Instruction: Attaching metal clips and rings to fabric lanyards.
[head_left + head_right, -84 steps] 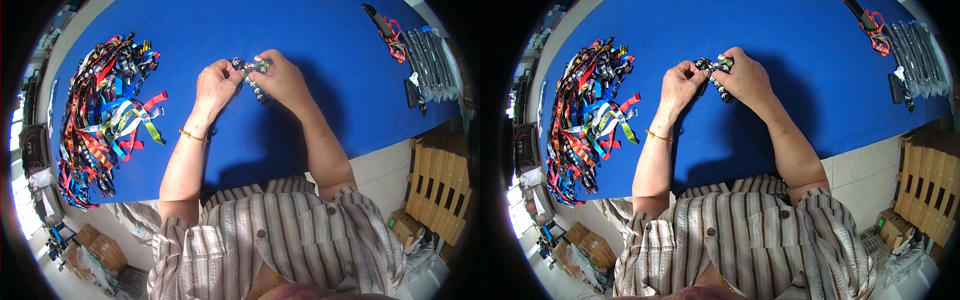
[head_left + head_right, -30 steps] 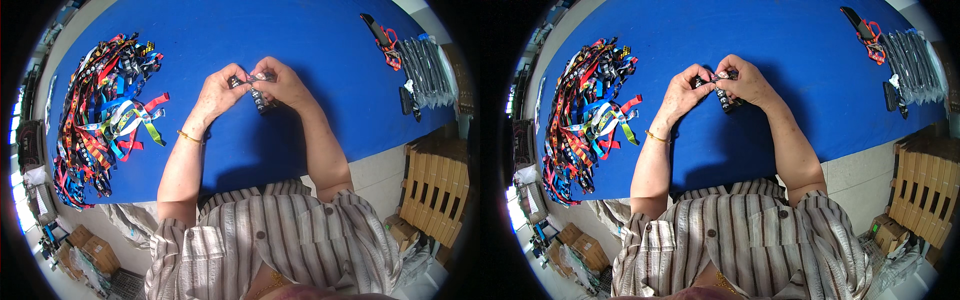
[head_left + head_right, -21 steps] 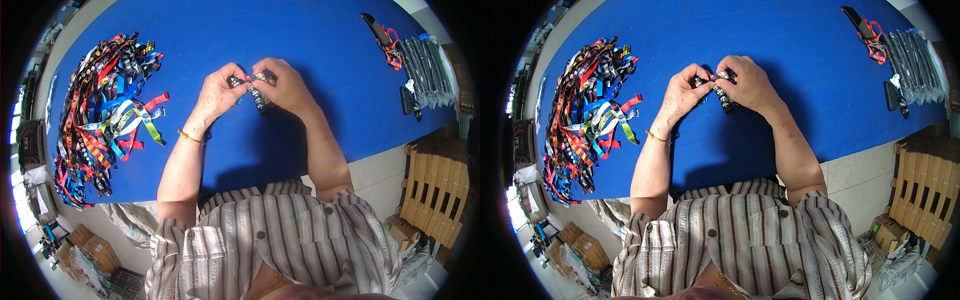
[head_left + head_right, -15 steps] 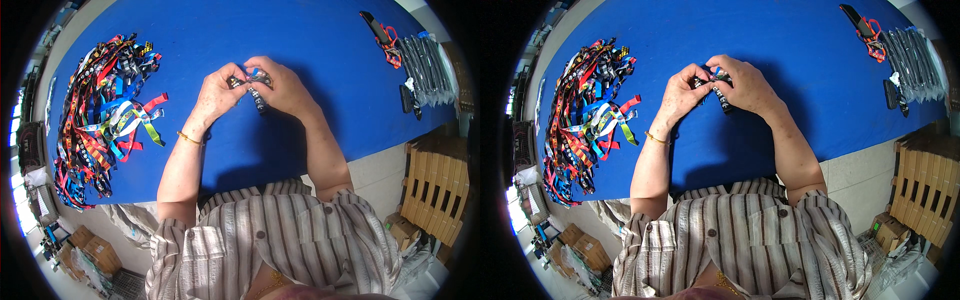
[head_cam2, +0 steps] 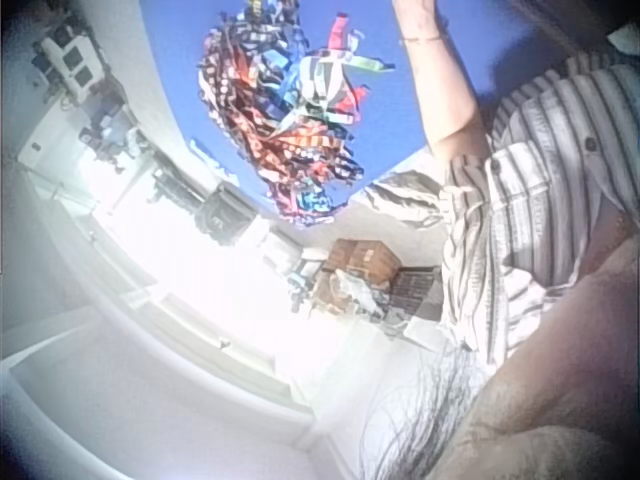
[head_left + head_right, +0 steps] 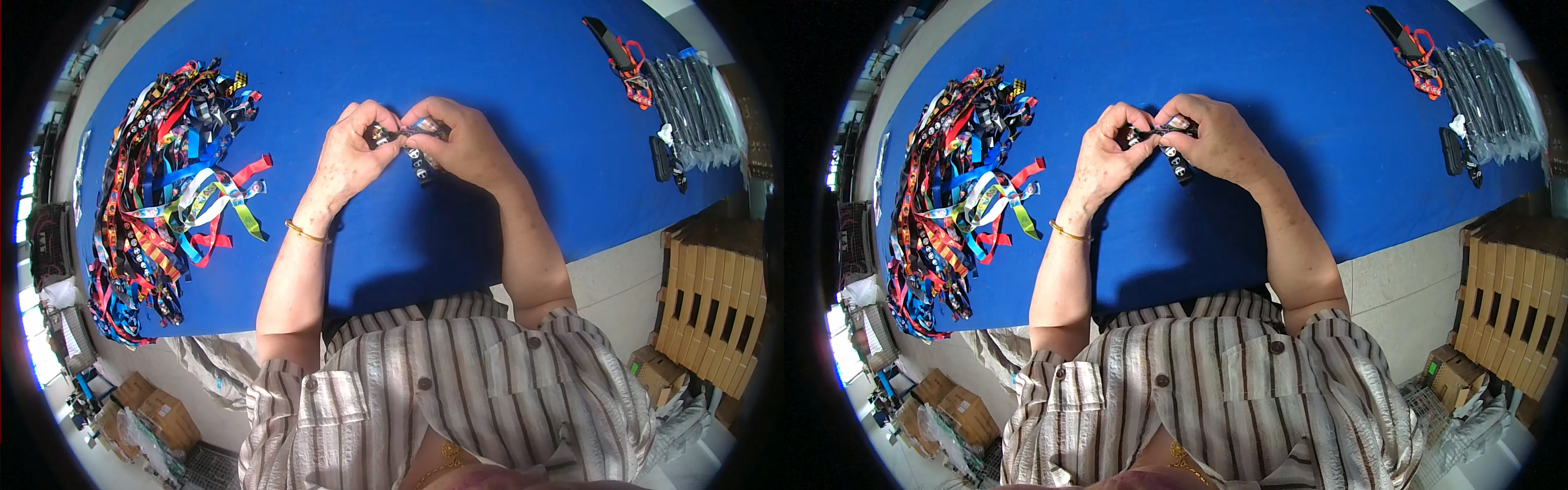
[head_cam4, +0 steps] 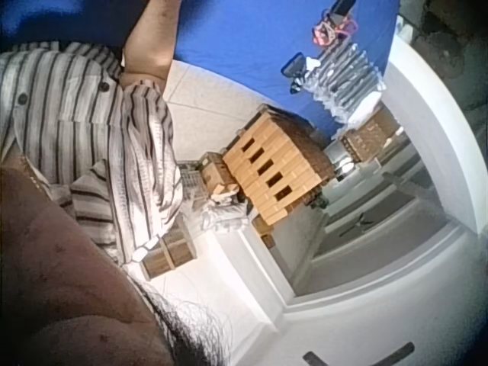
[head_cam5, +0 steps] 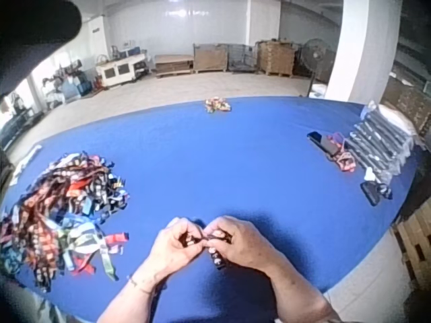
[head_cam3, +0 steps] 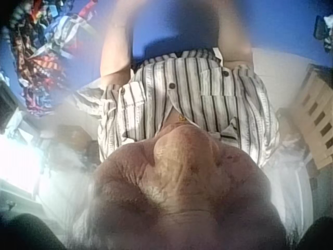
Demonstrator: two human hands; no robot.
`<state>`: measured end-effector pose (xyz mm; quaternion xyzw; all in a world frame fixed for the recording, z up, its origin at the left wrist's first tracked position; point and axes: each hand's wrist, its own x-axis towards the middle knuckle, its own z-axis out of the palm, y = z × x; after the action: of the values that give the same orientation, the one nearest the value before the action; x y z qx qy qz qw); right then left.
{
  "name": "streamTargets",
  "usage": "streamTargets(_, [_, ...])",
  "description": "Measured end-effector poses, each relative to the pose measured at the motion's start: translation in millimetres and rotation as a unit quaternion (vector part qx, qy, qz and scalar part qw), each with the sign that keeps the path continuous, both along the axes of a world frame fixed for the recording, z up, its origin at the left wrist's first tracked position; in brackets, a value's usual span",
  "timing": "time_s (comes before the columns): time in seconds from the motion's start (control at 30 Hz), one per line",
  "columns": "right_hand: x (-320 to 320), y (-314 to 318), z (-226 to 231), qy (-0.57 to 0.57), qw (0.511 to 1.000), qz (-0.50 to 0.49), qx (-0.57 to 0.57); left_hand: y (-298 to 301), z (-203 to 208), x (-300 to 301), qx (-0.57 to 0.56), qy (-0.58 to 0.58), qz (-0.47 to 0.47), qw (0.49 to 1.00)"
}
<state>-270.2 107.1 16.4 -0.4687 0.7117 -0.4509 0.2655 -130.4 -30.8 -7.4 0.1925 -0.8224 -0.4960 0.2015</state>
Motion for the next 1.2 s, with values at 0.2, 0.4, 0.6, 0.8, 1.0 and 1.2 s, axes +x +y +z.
streamTargets(0.2, [-5.5,0.1,-5.6,-0.046,0.998,-0.022,-0.047,0.4,0.9,-0.5,0.060,0.089,0.026,0.994])
streamTargets(0.4, [-15.7,-2.2,-12.3,-0.139,0.986,-0.019,-0.093,-5.2,0.8,2.0,0.113,0.047,-0.016,0.992])
streamTargets(0.6, [-24.1,-7.0,-8.9,-0.143,0.986,-0.043,-0.070,-5.3,-3.8,-0.1,0.146,0.025,0.002,0.989])
streamTargets(0.8, [-23.2,-13.8,-26.5,-0.134,0.986,-0.068,-0.071,-5.1,-23.0,-2.6,0.185,0.049,0.037,0.981])
streamTargets(1.0, [-29.6,-17.6,-39.8,-0.080,0.991,-0.095,-0.053,-11.6,-31.3,-6.4,0.251,0.098,0.049,0.962])
streamTargets(1.2, [-36.7,-24.1,-49.0,-0.121,0.984,-0.089,-0.099,-14.9,-37.3,-11.8,0.263,0.115,0.079,0.955])
